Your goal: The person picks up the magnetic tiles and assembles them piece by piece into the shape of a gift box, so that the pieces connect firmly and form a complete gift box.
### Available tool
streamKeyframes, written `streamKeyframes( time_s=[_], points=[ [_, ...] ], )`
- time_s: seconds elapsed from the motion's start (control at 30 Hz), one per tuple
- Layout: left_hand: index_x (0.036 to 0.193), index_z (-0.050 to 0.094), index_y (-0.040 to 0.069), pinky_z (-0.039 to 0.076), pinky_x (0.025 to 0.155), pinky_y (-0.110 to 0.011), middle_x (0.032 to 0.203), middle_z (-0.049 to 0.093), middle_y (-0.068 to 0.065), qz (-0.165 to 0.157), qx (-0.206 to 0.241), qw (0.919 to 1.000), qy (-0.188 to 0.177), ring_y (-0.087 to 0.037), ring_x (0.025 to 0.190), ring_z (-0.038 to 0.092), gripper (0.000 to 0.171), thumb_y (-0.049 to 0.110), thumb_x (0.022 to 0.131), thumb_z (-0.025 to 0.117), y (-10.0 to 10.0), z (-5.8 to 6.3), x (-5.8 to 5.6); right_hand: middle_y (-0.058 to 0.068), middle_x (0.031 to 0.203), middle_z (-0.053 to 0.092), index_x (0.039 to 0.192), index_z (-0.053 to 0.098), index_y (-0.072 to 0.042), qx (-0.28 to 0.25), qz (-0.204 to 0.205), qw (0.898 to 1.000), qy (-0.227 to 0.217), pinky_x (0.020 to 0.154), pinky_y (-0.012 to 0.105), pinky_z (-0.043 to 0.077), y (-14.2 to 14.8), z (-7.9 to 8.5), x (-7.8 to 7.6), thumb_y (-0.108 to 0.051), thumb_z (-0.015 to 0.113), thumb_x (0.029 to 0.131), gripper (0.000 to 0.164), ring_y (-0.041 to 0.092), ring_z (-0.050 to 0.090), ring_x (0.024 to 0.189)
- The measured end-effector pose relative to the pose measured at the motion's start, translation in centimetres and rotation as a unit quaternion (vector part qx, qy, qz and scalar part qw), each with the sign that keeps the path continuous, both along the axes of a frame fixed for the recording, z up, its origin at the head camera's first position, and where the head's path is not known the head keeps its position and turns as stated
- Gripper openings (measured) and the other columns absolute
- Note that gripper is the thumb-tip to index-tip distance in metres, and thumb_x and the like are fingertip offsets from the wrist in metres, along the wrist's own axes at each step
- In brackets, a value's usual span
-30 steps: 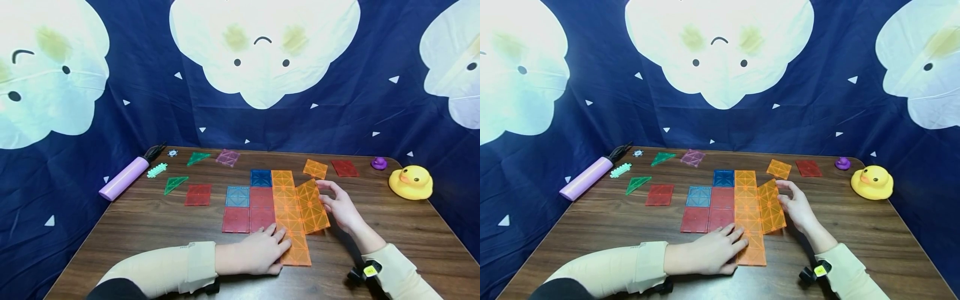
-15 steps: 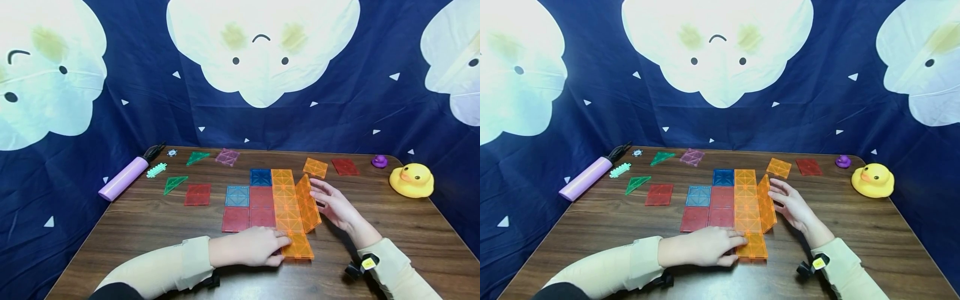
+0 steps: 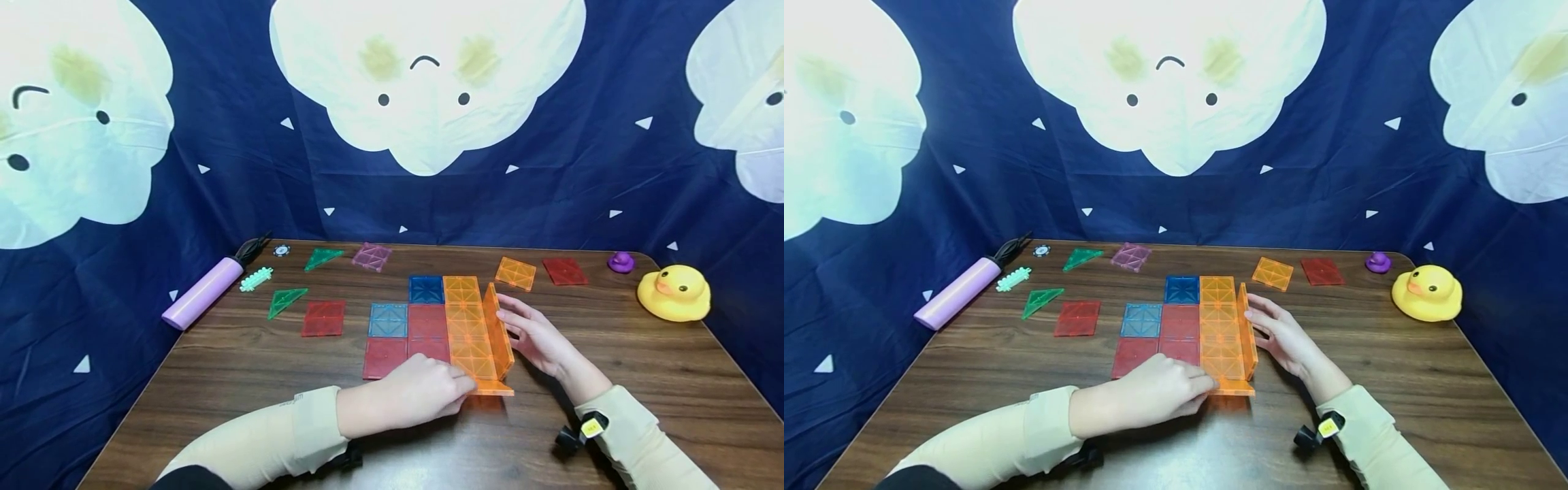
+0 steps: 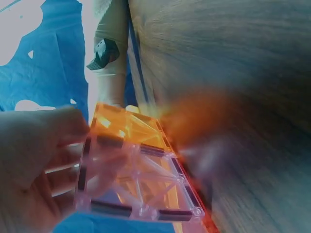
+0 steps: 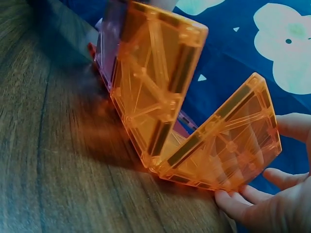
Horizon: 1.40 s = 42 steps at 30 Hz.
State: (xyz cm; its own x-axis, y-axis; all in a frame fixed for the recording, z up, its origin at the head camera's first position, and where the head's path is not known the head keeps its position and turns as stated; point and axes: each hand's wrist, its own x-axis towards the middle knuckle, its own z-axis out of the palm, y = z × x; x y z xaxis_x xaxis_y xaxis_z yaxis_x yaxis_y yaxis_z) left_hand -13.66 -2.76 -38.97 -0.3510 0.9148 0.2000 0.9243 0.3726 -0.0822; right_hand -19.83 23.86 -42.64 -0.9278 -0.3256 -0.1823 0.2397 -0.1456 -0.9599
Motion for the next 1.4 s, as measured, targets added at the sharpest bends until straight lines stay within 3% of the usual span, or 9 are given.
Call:
streamKeyframes(
  time_s=[0.57, 0.73, 0.83, 0.9, 1.03, 1.1, 1.23, 1.33, 1.4],
  points=[
    [0.1, 0.069, 0.017, 0.045, 0.043, -0.023, 0.083, 0.07, 0.006, 0.075, 0.031, 0.9914, 0.103, -0.007, 0.068, 0.067, 0.005, 0.013, 0.098, 0.066, 0.5, 0.3, -0.4, 0.017, 0.153, 0.038, 0.161, 0.018, -0.001, 0.024, 0.002, 1.0, 0.02, 0.098, 0.033, 0.049, -0.4, -0.1, 0.1, -0.023, 0.051, 0.108, 0.066, 0.011, 0.053, 0.122],
    [0.117, 0.071, 0.014, 0.057, 0.063, -0.027, 0.104, 0.074, 0.002, 0.096, 0.086, 0.9916, 0.013, -0.01, 0.091, 0.07, 0.023, 0.025, 0.096, 0.068, 0.1, 0.2, -0.7, 0.016, 0.152, 0.04, 0.161, 0.019, 0.0, 0.024, 0.0, 1.0, 0.02, 0.098, 0.033, 0.049, -0.5, -0.1, 0.1, -0.022, 0.05, 0.108, 0.065, 0.011, 0.052, 0.123],
    [0.135, 0.063, 0.01, 0.053, 0.095, -0.037, 0.135, 0.064, -0.006, 0.132, 0.154, 0.9718, -0.12, -0.019, 0.123, 0.06, 0.041, 0.03, 0.099, 0.063, -0.7, 0.2, -1.0, 0.018, 0.154, 0.038, 0.161, 0.019, -0.001, 0.026, -0.005, 1.0, 0.017, 0.098, 0.032, 0.048, -0.5, -0.1, 0.2, -0.023, 0.05, 0.108, 0.065, 0.013, 0.05, 0.125],
    [0.144, 0.056, 0.007, 0.042, 0.11, -0.044, 0.149, 0.053, -0.01, 0.165, 0.214, 0.9405, -0.206, -0.025, 0.137, 0.049, 0.048, 0.031, 0.102, 0.058, -1.6, 0.1, -1.5, 0.019, 0.156, 0.035, 0.161, 0.018, -0.001, 0.029, -0.007, 0.999, 0.015, 0.098, 0.032, 0.047, -0.5, -0.2, 0.3, -0.024, 0.05, 0.108, 0.066, 0.014, 0.048, 0.127],
    [0.148, 0.049, 0.002, 0.029, 0.116, -0.054, 0.157, 0.04, -0.019, 0.25, 0.326, 0.8552, -0.316, -0.036, 0.144, 0.038, 0.05, 0.028, 0.105, 0.053, -4.2, -0.4, -2.7, 0.018, 0.156, 0.035, 0.161, 0.018, -0.002, 0.033, -0.012, 0.999, 0.014, 0.099, 0.032, 0.047, -0.6, -0.1, 0.5, -0.025, 0.049, 0.109, 0.065, 0.017, 0.046, 0.129],
    [0.149, 0.047, 0.001, 0.027, 0.116, -0.056, 0.157, 0.038, -0.022, 0.301, 0.364, 0.8059, -0.356, -0.039, 0.144, 0.036, 0.051, 0.027, 0.106, 0.052, -5.5, -0.7, -3.4, 0.015, 0.153, 0.04, 0.161, 0.018, -0.001, 0.03, -0.014, 0.999, 0.015, 0.099, 0.032, 0.047, -0.6, -0.1, 0.5, -0.024, 0.049, 0.109, 0.065, 0.016, 0.047, 0.128],
    [0.155, 0.035, -0.001, 0.021, 0.118, -0.057, 0.16, 0.031, -0.024, 0.368, 0.413, 0.6902, -0.467, -0.039, 0.148, 0.028, 0.06, 0.033, 0.106, 0.046, -7.6, -1.3, -4.3, 0.006, 0.145, 0.05, 0.161, 0.018, -0.001, 0.019, -0.017, 1.0, 0.012, 0.097, 0.032, 0.048, -0.6, -0.1, 0.6, -0.022, 0.048, 0.108, 0.065, 0.014, 0.051, 0.125],
    [0.157, 0.025, -0.003, 0.017, 0.119, -0.059, 0.163, 0.022, -0.024, 0.365, 0.441, 0.6109, -0.547, -0.038, 0.151, 0.018, 0.067, 0.035, 0.106, 0.043, -8.7, -1.4, -4.5, 0.003, 0.141, 0.055, 0.161, 0.017, 0.0, 0.012, -0.013, 1.0, 0.011, 0.097, 0.032, 0.049, -0.6, 0.0, 0.6, -0.02, 0.048, 0.108, 0.065, 0.014, 0.053, 0.124],
    [0.157, 0.022, -0.005, 0.014, 0.119, -0.061, 0.165, 0.015, -0.025, 0.343, 0.459, 0.5736, -0.585, -0.038, 0.152, 0.009, 0.067, 0.033, 0.105, 0.042, -9.1, -1.4, -4.5, 0.003, 0.14, 0.057, 0.161, 0.016, 0.0, 0.006, -0.012, 1.0, 0.012, 0.097, 0.032, 0.049, -0.6, -0.1, 0.6, -0.019, 0.048, 0.108, 0.065, 0.014, 0.054, 0.124]
  ],
)
